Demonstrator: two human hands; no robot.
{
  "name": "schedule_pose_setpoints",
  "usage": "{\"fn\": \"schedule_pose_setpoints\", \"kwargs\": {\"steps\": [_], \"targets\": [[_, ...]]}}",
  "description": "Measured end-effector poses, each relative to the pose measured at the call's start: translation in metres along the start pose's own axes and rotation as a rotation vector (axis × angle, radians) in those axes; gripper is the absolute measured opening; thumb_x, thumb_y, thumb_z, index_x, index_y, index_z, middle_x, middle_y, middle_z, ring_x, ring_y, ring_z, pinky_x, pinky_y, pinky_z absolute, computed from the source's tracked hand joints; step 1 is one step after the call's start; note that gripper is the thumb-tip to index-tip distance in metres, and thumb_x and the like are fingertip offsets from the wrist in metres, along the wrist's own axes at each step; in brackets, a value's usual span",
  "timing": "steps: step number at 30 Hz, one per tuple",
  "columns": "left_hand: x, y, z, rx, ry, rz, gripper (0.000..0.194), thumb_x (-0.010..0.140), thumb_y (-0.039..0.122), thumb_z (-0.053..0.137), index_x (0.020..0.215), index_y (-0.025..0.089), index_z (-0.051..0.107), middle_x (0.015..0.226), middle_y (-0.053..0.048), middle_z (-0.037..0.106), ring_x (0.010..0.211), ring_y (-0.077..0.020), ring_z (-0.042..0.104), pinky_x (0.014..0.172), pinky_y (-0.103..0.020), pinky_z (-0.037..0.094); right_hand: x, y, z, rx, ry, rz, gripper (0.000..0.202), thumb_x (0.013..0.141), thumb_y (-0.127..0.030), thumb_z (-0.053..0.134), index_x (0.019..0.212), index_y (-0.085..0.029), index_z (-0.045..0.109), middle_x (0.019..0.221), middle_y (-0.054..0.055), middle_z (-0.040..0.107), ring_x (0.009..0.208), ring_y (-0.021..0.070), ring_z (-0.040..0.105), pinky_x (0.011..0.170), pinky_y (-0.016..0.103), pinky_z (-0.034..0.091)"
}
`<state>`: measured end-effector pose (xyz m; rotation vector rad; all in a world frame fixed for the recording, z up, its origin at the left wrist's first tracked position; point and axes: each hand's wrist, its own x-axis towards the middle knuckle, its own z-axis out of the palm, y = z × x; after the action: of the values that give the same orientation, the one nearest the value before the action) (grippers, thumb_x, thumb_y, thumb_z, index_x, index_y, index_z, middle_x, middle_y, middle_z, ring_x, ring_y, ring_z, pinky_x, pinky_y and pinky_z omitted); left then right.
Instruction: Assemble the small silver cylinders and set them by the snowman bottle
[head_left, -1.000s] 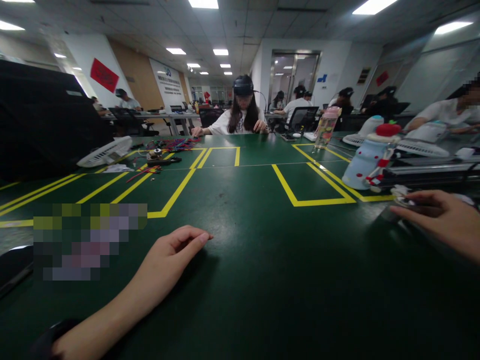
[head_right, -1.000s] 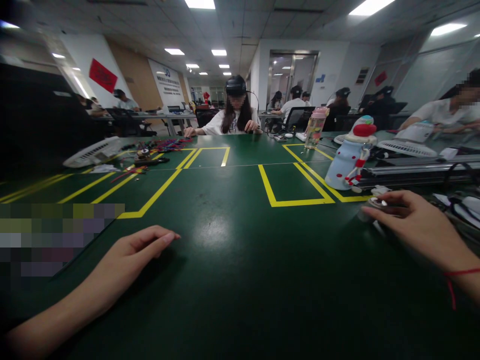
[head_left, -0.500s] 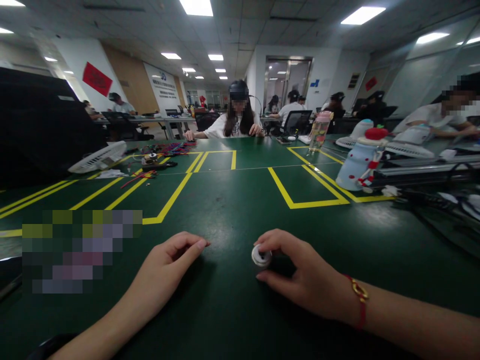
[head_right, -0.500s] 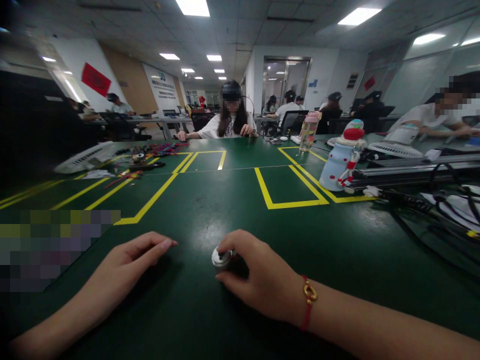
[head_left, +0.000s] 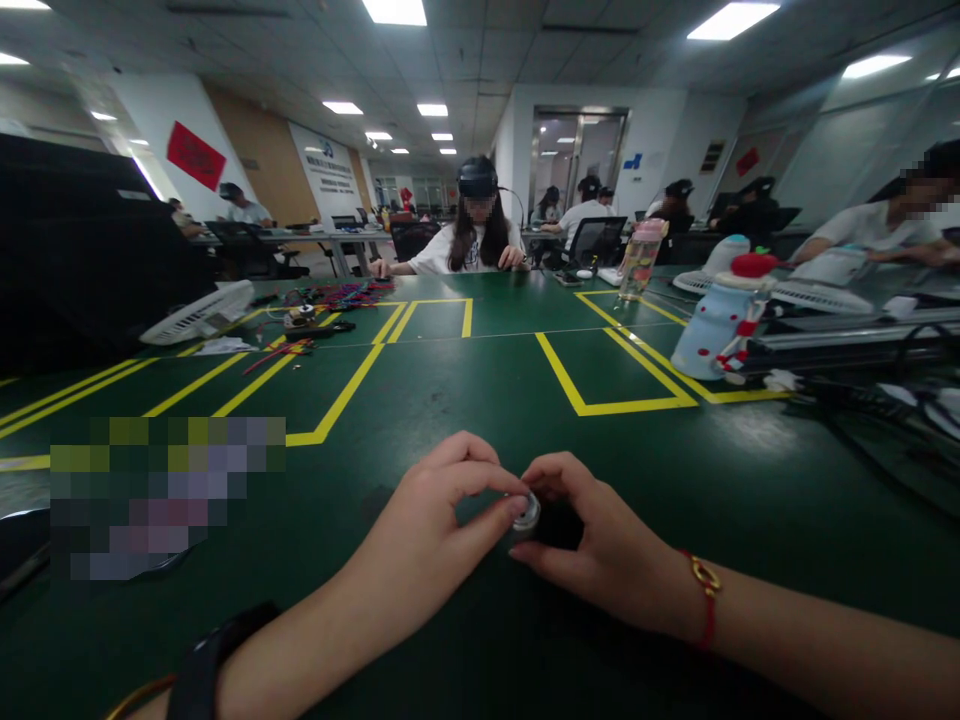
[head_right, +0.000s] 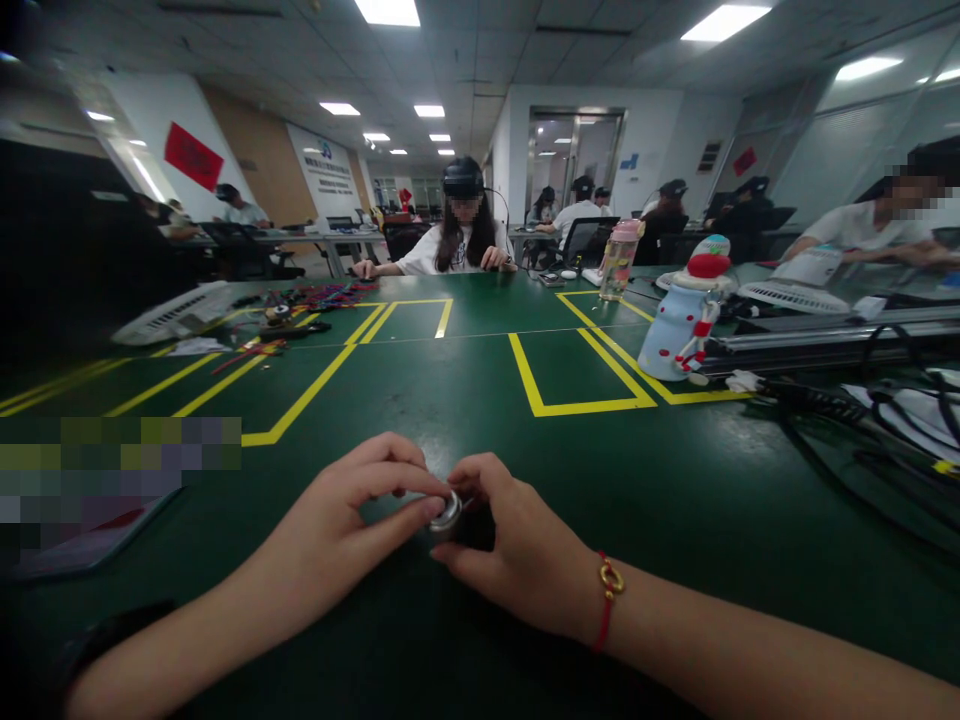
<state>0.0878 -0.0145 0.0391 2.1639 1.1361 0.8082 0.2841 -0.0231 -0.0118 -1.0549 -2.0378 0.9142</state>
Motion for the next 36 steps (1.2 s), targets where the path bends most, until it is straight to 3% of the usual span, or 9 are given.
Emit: {"fn": "schedule_pose_setpoints", "kwargs": {"steps": [6,15,18,23,26,28,30,33,36], "targets": [[-0.008,-0.016,-0.011,-0.005,0.058,-0.118,0.014,0.082,0.038,0.065,0.086,0.030,0.075,0.088,0.000,0.057,0.084,-0.0186,0.057,0.076,-0.030,0.044,0.000,-0.004,-0.003,-0.045,0.006,0.004,0.047,0.073,-0.024,0.067,0.113,-0.022,0.044,0.104,0.002,0.060,0.089,0.0122,0.058,0.078,0.028,0.048],[-0.015,-0.036,0.015,0.085,-0.084,-0.142,0.018,0.076,0.039,0.071,0.090,0.029,0.076,0.087,-0.002,0.062,0.085,-0.0215,0.058,0.074,-0.032,0.045,-0.002,-0.005,-0.009,-0.100,0.024,-0.032,0.043,0.074,-0.027,0.067,0.113,-0.022,0.049,0.104,0.003,0.061,0.090,0.0129,0.059,0.080,0.028,0.050],[-0.019,-0.036,-0.002,0.036,-0.052,-0.193,0.030,0.079,0.043,0.066,0.105,0.029,0.071,0.094,-0.002,0.063,0.078,-0.0191,0.058,0.069,-0.030,0.045,-0.006,0.006,-0.046,-0.119,0.215,0.041,0.044,0.075,-0.033,0.066,0.113,-0.020,0.048,0.107,0.007,0.061,0.093,0.0155,0.061,0.082,0.031,0.051],[-0.033,-0.054,-0.043,0.055,0.082,-0.364,0.036,0.084,0.051,0.055,0.108,0.028,0.069,0.092,-0.003,0.066,0.078,-0.0209,0.061,0.067,-0.030,0.045,-0.039,0.066,-0.155,-0.562,0.695,0.353,0.063,0.064,-0.049,0.071,0.113,-0.018,0.048,0.099,0.010,0.062,0.082,0.0209,0.062,0.069,0.033,0.051],[-0.037,-0.067,-0.053,0.033,0.169,-0.481,0.040,0.082,0.054,0.055,0.106,0.026,0.069,0.087,-0.003,0.070,0.082,-0.0230,0.063,0.067,-0.030,0.046,-0.068,0.105,-0.209,-0.781,0.776,0.552,0.063,0.061,-0.053,0.068,0.111,-0.018,0.050,0.103,0.014,0.060,0.084,0.0267,0.061,0.073,0.041,0.050],[-0.038,-0.072,-0.051,0.020,0.188,-0.510,0.041,0.082,0.055,0.055,0.106,0.025,0.069,0.086,-0.003,0.070,0.081,-0.0233,0.064,0.066,-0.029,0.046,-0.079,0.117,-0.224,-0.858,0.742,0.633,0.065,0.063,-0.056,0.064,0.114,-0.017,0.050,0.105,0.017,0.059,0.088,0.0295,0.060,0.075,0.043,0.049],[-0.038,-0.074,-0.048,0.022,0.204,-0.501,0.041,0.082,0.056,0.056,0.106,0.025,0.069,0.088,-0.003,0.071,0.082,-0.0234,0.064,0.068,-0.030,0.047,-0.079,0.113,-0.217,-1.026,0.745,0.572,0.075,0.065,-0.061,0.060,0.122,-0.013,0.048,0.114,0.020,0.055,0.104,0.0332,0.056,0.084,0.045,0.045],[-0.038,-0.077,-0.045,0.039,0.238,-0.468,0.039,0.081,0.056,0.057,0.103,0.026,0.070,0.093,-0.004,0.072,0.086,-0.0245,0.064,0.073,-0.032,0.048,-0.059,0.081,-0.166,-1.207,0.724,0.216,0.080,0.070,-0.061,0.059,0.131,-0.010,0.046,0.134,0.022,0.043,0.129,0.0359,0.035,0.104,0.050,0.029],[-0.039,-0.081,-0.044,0.046,0.234,-0.467,0.041,0.082,0.056,0.056,0.105,0.025,0.069,0.094,-0.004,0.071,0.087,-0.0252,0.064,0.076,-0.033,0.048,-0.028,0.038,-0.088,-0.954,0.344,0.008,0.054,0.076,-0.057,0.058,0.122,-0.028,0.058,0.142,0.010,0.037,0.131,0.0328,0.033,0.104,0.055,0.026]]}}
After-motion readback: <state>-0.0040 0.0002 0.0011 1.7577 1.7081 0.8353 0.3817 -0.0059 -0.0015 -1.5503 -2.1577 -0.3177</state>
